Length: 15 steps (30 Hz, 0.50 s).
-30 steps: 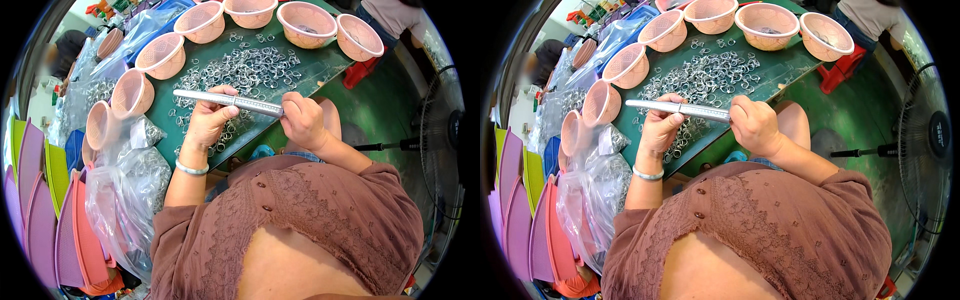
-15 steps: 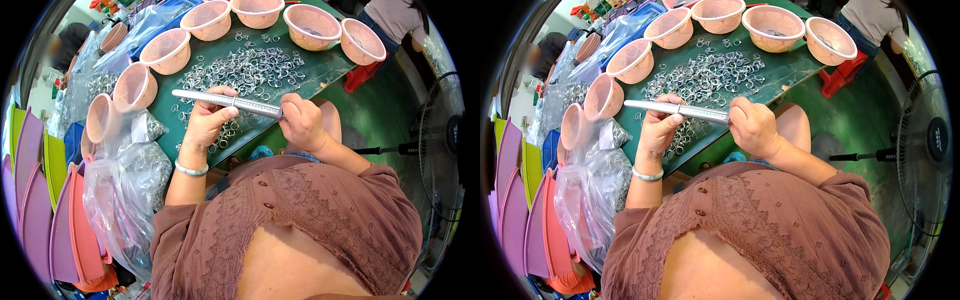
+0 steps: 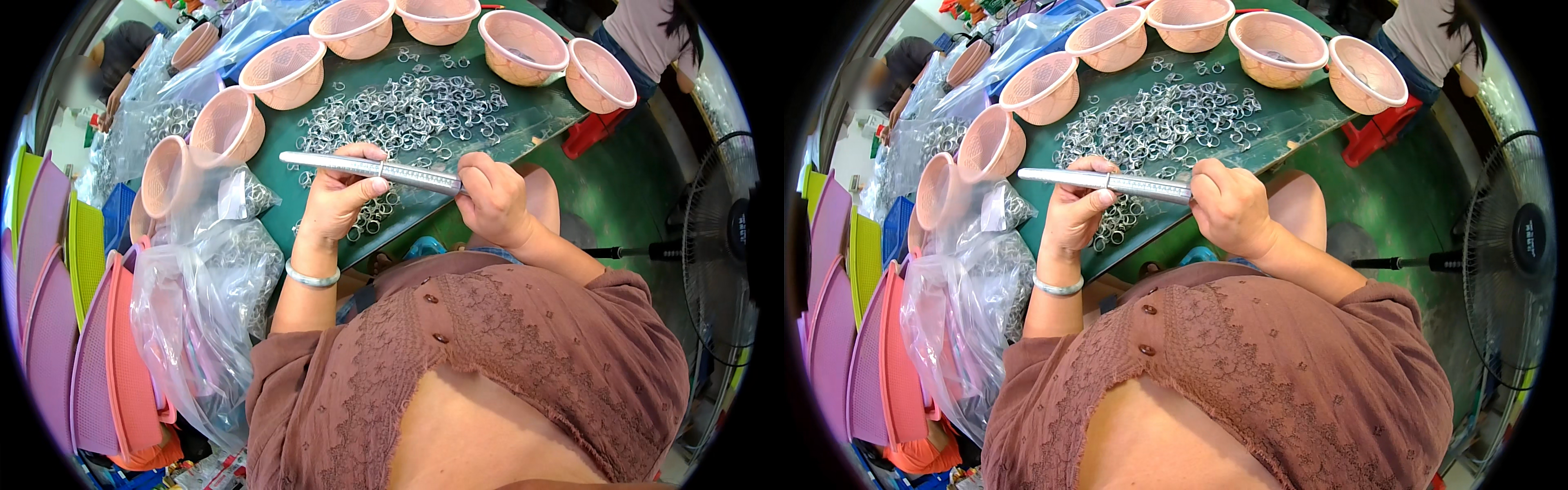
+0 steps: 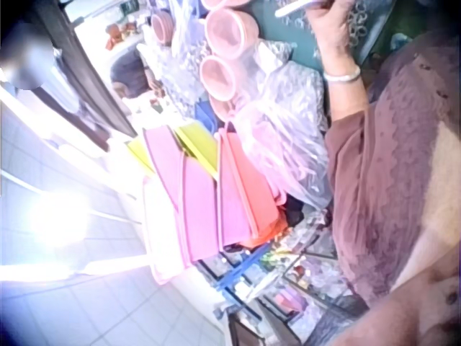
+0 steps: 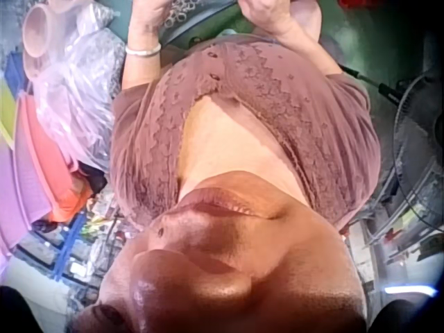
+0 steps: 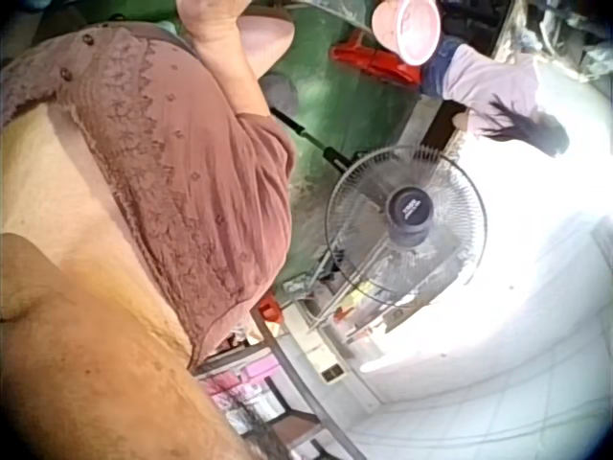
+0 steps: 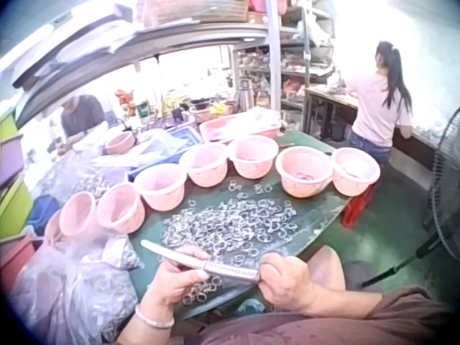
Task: The person picks up metal rings from a table, slides them onto a tapered metal sizing mandrel to measure them, and then places them into different pink bowls.
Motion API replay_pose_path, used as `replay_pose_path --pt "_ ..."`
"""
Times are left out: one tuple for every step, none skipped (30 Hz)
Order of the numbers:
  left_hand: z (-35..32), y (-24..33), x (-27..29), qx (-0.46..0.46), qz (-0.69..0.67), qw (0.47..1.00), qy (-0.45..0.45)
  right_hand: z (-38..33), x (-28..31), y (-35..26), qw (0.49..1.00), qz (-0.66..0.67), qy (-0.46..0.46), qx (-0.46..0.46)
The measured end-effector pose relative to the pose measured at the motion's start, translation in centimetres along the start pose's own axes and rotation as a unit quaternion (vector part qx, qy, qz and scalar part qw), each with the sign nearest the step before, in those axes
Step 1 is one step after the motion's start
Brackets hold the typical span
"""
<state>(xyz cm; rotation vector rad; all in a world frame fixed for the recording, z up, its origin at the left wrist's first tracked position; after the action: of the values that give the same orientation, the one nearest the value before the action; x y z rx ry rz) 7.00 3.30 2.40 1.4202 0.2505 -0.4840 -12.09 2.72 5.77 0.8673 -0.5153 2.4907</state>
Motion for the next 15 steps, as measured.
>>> replay_pose_path --pt "-0.08 -0.03 0.13 -0.002 0.001 1.0 -0.001 0.0 -0.05 -0.04 1.0 0.001 0.003 0.003" --pt "-0.14 -0.02 0.22 -0.005 0.0 1.0 -0.004 0.01 -0.05 -0.1 1.0 0.003 0.006 0.006" --pt "-0.23 0.03 0.35 -0.009 0.0 1.0 -0.006 0.06 -0.1 -0.17 1.0 0.003 0.005 0.006" --pt "-0.3 0.09 0.42 -0.013 -0.001 1.0 -0.007 0.11 -0.14 -0.25 1.0 0.003 0.003 0.007" --pt "-0.37 0.14 0.45 -0.013 -0.001 1.0 -0.006 0.15 -0.19 -0.31 1.0 0.003 0.002 0.008" --pt "-0.38 0.16 0.45 -0.013 -0.002 1.0 -0.007 0.15 -0.23 -0.32 1.0 0.004 0.003 0.008" --pt "-0.39 0.17 0.46 -0.013 -0.002 1.0 -0.008 0.13 -0.29 -0.32 1.0 0.006 0.004 0.009" --pt "-0.41 0.11 0.58 -0.011 -0.003 1.0 -0.006 0.13 -0.32 -0.32 1.0 0.008 0.005 0.01" --pt "-0.45 0.0 0.74 -0.008 -0.005 1.0 -0.005 0.13 -0.35 -0.35 1.0 0.007 0.003 0.009" --pt "-0.48 -0.08 0.84 -0.006 -0.006 1.0 -0.004 0.15 -0.38 -0.37 1.0 0.006 0.001 0.009" --pt "-0.52 0.06 0.85 -0.017 -0.001 1.0 0.002 0.16 -0.4 -0.39 1.0 0.005 -0.001 0.009" --pt "-0.63 0.2 0.75 -0.027 0.004 1.0 0.009 0.2 -0.42 -0.46 1.0 0.011 0.0 0.008" --pt "-0.7 0.31 0.71 -0.037 0.01 0.999 0.015 0.32 -0.46 -0.55 1.0 0.017 0.001 0.007" --pt "-0.72 0.43 0.85 -0.048 -0.016 0.998 0.024 0.42 -0.46 -0.58 1.0 0.022 0.002 0.006" --pt "-0.7 0.63 1.1 -0.058 -0.041 0.997 0.032 0.53 -0.48 -0.52 1.0 0.023 -0.003 0.002"
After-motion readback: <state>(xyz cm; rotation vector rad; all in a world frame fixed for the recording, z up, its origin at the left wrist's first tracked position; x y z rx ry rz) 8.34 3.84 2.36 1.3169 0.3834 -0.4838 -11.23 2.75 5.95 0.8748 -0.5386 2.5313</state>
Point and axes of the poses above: each hand's wrist, its own z-axis towards the middle knuckle, its own x-axis out of the back of the hand, y = z × x, the point moved 6 cm from there along z, towards the middle knuckle, and after that the axes turned 3 degrees about -z, right-handed, at the moved point
